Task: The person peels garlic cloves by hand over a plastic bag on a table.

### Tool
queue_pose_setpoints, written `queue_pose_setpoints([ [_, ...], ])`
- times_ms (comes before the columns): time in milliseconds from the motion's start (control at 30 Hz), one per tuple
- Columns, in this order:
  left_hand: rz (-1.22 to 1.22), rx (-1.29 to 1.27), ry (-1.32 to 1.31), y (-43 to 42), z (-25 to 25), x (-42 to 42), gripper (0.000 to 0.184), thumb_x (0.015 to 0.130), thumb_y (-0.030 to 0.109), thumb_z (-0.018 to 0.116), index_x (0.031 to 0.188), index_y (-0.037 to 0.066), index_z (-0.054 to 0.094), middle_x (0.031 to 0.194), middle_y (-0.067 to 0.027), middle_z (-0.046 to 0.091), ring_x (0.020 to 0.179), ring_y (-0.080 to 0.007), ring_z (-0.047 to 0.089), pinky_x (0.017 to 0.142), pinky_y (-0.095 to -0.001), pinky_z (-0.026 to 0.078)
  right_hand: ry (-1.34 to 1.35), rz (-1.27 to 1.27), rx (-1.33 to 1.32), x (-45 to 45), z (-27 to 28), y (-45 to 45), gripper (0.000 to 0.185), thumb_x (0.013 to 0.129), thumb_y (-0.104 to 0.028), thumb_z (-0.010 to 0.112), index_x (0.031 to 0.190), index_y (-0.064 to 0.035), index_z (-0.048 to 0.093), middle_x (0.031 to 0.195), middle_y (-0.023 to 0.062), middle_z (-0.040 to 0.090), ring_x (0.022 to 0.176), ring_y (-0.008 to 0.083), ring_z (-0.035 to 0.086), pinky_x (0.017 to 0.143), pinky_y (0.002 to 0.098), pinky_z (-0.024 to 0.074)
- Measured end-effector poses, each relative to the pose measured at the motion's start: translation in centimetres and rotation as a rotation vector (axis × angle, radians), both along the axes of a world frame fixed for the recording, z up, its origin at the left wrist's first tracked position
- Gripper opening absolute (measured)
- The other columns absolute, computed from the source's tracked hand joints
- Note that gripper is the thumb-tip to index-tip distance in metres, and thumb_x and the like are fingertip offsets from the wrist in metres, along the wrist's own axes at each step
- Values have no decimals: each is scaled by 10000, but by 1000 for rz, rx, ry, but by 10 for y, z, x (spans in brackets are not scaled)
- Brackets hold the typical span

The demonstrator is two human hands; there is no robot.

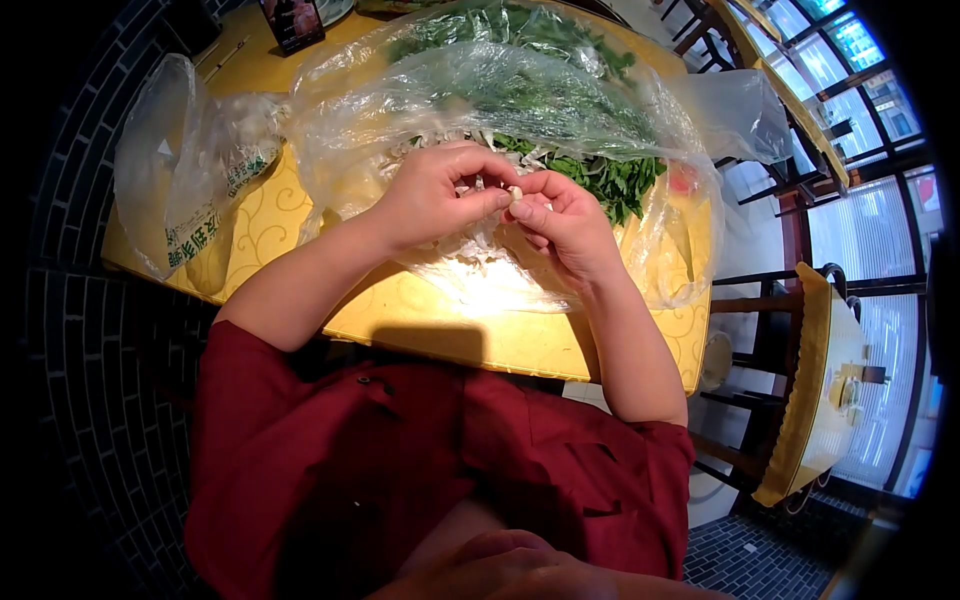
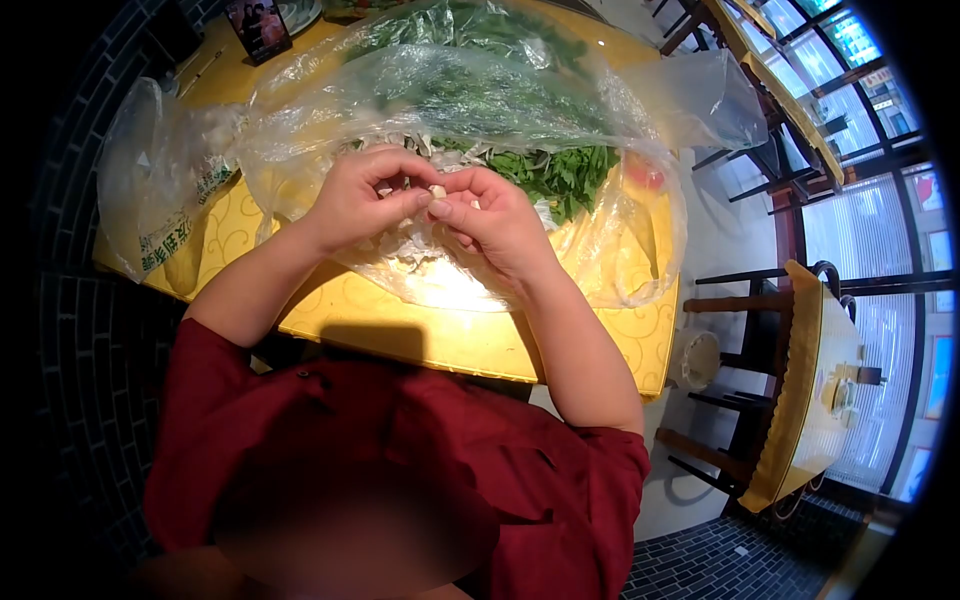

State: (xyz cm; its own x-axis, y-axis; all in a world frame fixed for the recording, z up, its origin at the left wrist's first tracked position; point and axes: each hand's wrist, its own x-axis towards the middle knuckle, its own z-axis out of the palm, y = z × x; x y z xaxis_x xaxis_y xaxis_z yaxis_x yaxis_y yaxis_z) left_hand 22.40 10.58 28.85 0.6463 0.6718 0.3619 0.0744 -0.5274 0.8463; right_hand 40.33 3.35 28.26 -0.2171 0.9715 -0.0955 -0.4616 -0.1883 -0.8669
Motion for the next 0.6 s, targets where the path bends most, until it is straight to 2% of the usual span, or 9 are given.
queue_pose_setpoints([
  [67,-2,-43,-15,0,-1,0,174,758,92,671,928,58,658,823,-42,628,740,-107,585,659,-240,472,-29,-7,26,0,-1,0,221,822,-80,644,1007,-12,544,822,66,627,573,32,463,488,146,339],
  [167,-14,-185,-57,-1,-2,1,165,771,99,671,918,31,641,811,-26,619,744,-91,574,665,-237,469,-199,-60,-3,0,6,-2,232,809,-78,661,1004,0,563,832,54,626,644,39,513,545,164,395],
  [267,-48,-365,-80,0,0,1,160,788,104,666,908,11,614,798,-11,607,737,-72,560,655,-222,462,-514,-185,210,-1,-4,0,233,804,-85,668,1003,7,586,834,29,624,704,53,546,618,187,442],
  [367,-109,-557,-97,1,0,1,162,799,101,659,906,8,581,781,0,591,707,-52,539,618,-205,443,-802,-214,330,1,0,-2,246,798,-115,665,1029,-42,616,840,26,622,722,84,567,649,235,468],
  [467,-185,-641,-75,5,0,0,163,806,84,645,915,23,541,761,15,566,670,-31,509,570,-181,407,-898,-238,445,-1,-1,-3,246,798,-127,657,1027,-52,609,841,64,620,703,131,583,638,252,470],
  [567,-251,-685,-82,7,-3,1,173,810,60,618,934,39,500,742,27,542,641,-22,485,541,-167,381,-1037,-231,545,-2,1,-6,242,798,-126,641,1024,-53,597,863,105,611,735,225,600,657,301,477],
  [600,-264,-673,-80,8,-7,3,191,808,58,610,955,34,490,732,27,544,642,-24,486,551,-174,388,-1063,-234,615,-2,0,-6,233,798,-103,641,1020,-53,595,847,95,613,717,197,598,643,284,476],
])
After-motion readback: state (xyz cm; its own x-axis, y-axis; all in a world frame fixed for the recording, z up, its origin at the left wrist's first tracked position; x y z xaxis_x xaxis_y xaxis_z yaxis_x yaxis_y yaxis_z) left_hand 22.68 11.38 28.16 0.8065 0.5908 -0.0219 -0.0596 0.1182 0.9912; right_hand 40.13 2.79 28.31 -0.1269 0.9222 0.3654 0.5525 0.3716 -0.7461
